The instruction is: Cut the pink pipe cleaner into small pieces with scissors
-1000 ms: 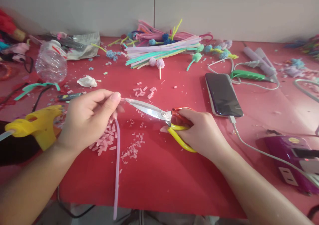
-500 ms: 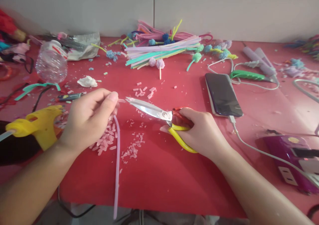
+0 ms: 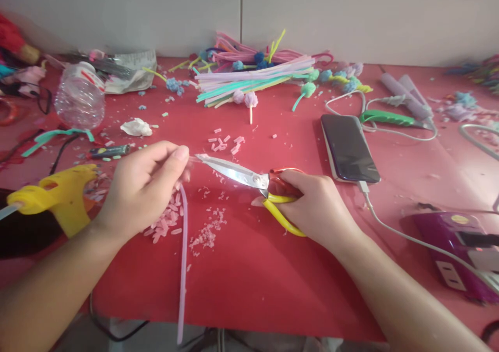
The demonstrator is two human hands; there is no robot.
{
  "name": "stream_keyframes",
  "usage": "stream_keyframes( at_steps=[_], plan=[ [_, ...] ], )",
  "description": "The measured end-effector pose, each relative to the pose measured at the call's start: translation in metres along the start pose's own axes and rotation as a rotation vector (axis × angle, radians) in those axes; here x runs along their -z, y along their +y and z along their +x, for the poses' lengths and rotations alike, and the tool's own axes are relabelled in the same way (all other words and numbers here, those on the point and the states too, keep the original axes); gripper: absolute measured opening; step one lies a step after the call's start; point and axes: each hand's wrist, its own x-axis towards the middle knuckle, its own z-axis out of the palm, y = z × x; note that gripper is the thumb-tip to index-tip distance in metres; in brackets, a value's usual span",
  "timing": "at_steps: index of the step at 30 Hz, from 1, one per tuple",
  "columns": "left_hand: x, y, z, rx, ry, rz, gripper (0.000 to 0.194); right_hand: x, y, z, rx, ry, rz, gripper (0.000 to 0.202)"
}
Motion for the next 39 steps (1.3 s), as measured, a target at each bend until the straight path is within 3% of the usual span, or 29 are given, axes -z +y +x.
stream_keyframes(
  at_steps=[18,39],
  plan=[
    [-0.0012,-0.0054,-0.0024,0.022,-0.01,-0.021,0.039,0.0007,0.0029,-0.0016,0.088,0.014,0.011,0.068],
    [-0.0022,-0.004,-0.0003,0.064,-0.066,-0.052,0.04,0.0019,-0.0029,0.0024,0.023,-0.006,0.016,0.074]
  ],
)
